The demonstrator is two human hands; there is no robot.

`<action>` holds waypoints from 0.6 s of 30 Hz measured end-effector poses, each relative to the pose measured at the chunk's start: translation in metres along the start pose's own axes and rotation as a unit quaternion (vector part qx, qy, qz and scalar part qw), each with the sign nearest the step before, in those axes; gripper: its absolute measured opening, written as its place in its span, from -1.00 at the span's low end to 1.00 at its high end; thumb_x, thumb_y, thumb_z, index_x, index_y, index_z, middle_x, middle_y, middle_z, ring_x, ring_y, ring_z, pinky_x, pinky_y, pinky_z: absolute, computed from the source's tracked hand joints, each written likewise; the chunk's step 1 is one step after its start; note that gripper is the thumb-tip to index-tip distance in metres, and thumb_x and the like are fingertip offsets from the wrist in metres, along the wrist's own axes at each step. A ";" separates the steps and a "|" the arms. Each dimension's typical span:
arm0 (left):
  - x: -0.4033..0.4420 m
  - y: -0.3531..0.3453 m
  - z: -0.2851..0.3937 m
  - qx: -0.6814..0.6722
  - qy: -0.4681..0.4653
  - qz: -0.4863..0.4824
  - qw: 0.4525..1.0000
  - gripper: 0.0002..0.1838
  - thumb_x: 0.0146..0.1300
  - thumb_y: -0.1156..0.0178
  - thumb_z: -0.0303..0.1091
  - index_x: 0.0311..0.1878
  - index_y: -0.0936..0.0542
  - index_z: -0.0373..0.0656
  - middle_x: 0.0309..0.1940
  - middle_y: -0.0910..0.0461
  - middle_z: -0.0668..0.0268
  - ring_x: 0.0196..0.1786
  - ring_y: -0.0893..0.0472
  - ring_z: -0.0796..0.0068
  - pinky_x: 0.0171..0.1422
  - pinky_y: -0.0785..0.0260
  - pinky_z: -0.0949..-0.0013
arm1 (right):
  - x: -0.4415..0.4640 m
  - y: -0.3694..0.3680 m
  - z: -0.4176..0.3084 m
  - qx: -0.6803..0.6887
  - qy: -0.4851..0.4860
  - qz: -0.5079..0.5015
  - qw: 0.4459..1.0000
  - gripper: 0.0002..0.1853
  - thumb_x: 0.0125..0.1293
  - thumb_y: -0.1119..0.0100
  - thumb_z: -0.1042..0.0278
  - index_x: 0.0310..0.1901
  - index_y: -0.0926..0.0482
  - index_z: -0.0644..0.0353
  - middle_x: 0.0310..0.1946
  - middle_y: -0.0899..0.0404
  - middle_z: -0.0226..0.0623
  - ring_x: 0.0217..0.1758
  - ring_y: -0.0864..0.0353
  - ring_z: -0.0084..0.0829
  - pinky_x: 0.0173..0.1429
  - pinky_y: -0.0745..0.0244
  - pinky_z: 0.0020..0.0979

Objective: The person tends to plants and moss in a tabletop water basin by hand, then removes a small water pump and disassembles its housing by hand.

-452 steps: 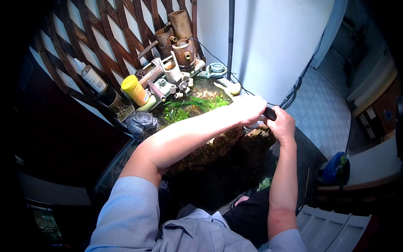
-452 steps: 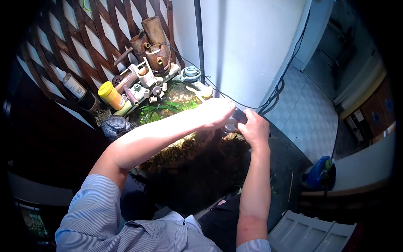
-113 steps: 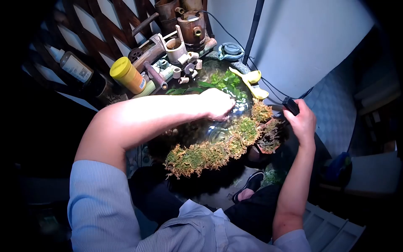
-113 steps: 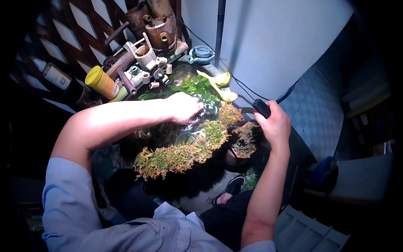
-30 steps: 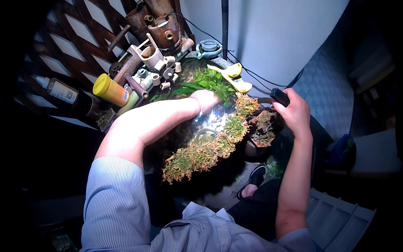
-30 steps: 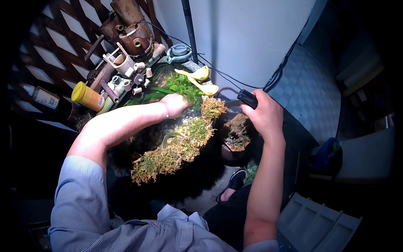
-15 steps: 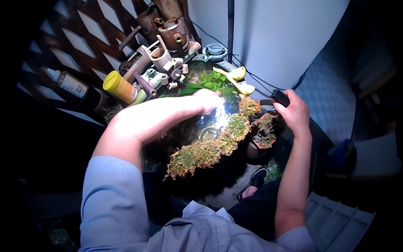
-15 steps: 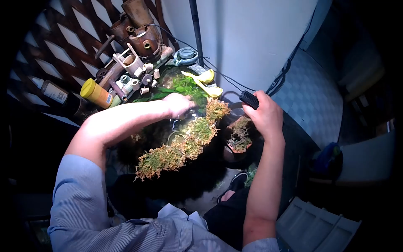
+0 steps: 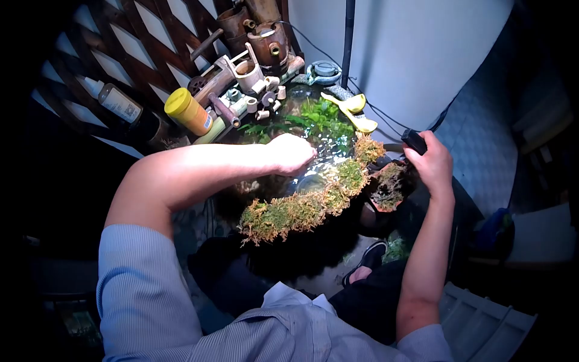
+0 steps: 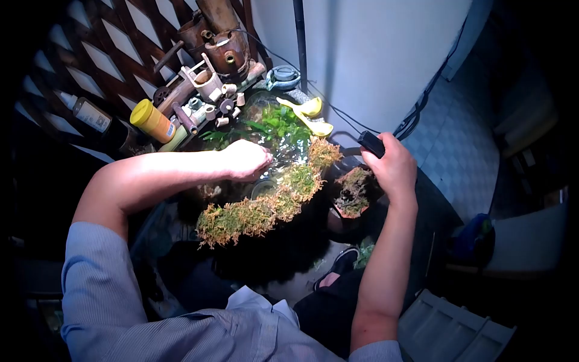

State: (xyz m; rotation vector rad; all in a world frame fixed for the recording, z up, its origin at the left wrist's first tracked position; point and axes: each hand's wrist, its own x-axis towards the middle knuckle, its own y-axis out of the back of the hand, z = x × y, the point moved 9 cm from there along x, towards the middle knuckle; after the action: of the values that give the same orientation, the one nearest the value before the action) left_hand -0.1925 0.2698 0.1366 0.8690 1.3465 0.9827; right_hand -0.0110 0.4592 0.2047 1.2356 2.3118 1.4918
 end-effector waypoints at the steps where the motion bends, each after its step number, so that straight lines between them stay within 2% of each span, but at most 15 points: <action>1: -0.002 -0.006 0.002 0.013 0.001 -0.049 0.999 -0.80 0.04 -0.15 -0.29 -0.35 -0.60 -0.21 -0.39 -0.63 0.07 -0.25 -0.64 0.06 -0.17 -0.51 0.10 | -0.001 0.000 0.000 0.000 0.001 -0.004 1.000 -0.61 0.01 -0.33 0.11 -0.19 -0.54 0.17 -0.30 -0.64 -0.15 -0.20 -0.62 -0.10 -0.16 -0.47 -0.22; 3: -0.002 -0.016 -0.001 0.028 0.012 -0.064 0.998 -0.82 0.00 -0.18 -0.31 -0.39 -0.65 -0.20 -0.37 -0.65 0.07 -0.24 -0.65 0.07 -0.16 -0.52 0.12 | -0.001 0.001 -0.001 0.007 -0.006 -0.006 1.000 -0.60 0.02 -0.33 0.10 -0.18 -0.54 0.17 -0.31 -0.64 -0.15 -0.21 -0.62 -0.10 -0.17 -0.48 -0.22; 5: -0.005 -0.041 -0.007 0.006 0.038 -0.173 0.984 -0.81 0.01 -0.17 -0.32 -0.38 -0.64 -0.23 -0.38 -0.64 0.04 -0.22 -0.65 0.03 -0.13 -0.51 0.12 | 0.000 0.001 0.000 0.011 -0.011 -0.009 1.000 -0.61 0.02 -0.34 0.11 -0.18 -0.54 0.17 -0.33 -0.64 -0.16 -0.22 -0.63 -0.11 -0.18 -0.48 -0.23; 6: -0.003 -0.053 -0.011 0.026 0.045 -0.205 0.977 -0.78 -0.01 -0.19 -0.33 -0.31 -0.66 -0.23 -0.33 -0.66 0.05 -0.19 -0.66 0.07 -0.09 -0.52 0.15 | 0.000 0.001 0.002 0.014 -0.014 -0.010 1.000 -0.61 0.02 -0.34 0.12 -0.18 -0.54 0.16 -0.33 -0.64 -0.16 -0.22 -0.63 -0.12 -0.18 -0.48 -0.24; 11: -0.001 -0.055 -0.014 0.038 0.063 -0.198 0.978 -0.74 -0.09 -0.25 -0.42 -0.24 -0.65 -0.22 -0.25 -0.67 0.15 -0.15 -0.66 0.16 -0.08 -0.53 0.20 | 0.001 -0.001 0.004 0.020 -0.027 -0.016 0.999 -0.61 0.01 -0.35 0.12 -0.18 -0.54 0.16 -0.34 -0.64 -0.17 -0.23 -0.63 -0.13 -0.18 -0.48 -0.25; 13: 0.008 -0.063 -0.027 0.044 0.104 -0.177 0.978 -0.73 -0.12 -0.28 -0.44 -0.24 -0.65 -0.20 -0.26 -0.67 0.15 -0.13 -0.66 0.17 -0.10 -0.53 0.22 | 0.002 0.000 0.001 0.007 -0.011 -0.007 1.000 -0.62 0.02 -0.35 0.11 -0.19 -0.54 0.17 -0.35 -0.63 -0.17 -0.25 -0.63 -0.13 -0.19 -0.48 -0.25; 14: 0.014 -0.066 -0.024 0.030 0.021 -0.111 0.993 -0.74 -0.12 -0.28 -0.41 -0.27 -0.64 -0.19 -0.28 -0.67 0.13 -0.17 -0.66 0.17 -0.11 -0.53 0.22 | 0.001 -0.001 0.001 0.005 -0.016 -0.009 1.000 -0.62 0.02 -0.35 0.11 -0.19 -0.54 0.17 -0.35 -0.63 -0.17 -0.25 -0.63 -0.13 -0.19 -0.48 -0.25; 15: 0.019 -0.077 -0.030 0.051 0.047 -0.162 0.984 -0.74 -0.15 -0.30 -0.37 -0.30 -0.63 -0.20 -0.32 -0.66 0.13 -0.20 -0.66 0.19 -0.12 -0.52 0.22 | 0.001 -0.001 -0.001 0.006 -0.018 -0.006 1.000 -0.62 0.02 -0.34 0.11 -0.20 -0.54 0.17 -0.34 -0.63 -0.17 -0.24 -0.63 -0.13 -0.18 -0.48 -0.25; 18: 0.032 -0.108 -0.046 0.054 0.054 -0.169 0.983 -0.76 -0.10 -0.30 -0.32 -0.32 -0.65 -0.20 -0.35 -0.67 0.13 -0.22 -0.67 0.21 -0.13 -0.52 0.22 | 0.004 -0.001 -0.005 0.006 -0.017 -0.006 1.000 -0.62 0.02 -0.34 0.10 -0.21 -0.54 0.17 -0.34 -0.63 -0.17 -0.23 -0.63 -0.13 -0.17 -0.47 -0.25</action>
State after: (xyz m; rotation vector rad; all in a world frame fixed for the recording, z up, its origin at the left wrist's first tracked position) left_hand -0.2324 0.2582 0.0217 0.6452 1.5897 0.7057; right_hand -0.0168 0.4582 0.2080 1.2370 2.3070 1.4430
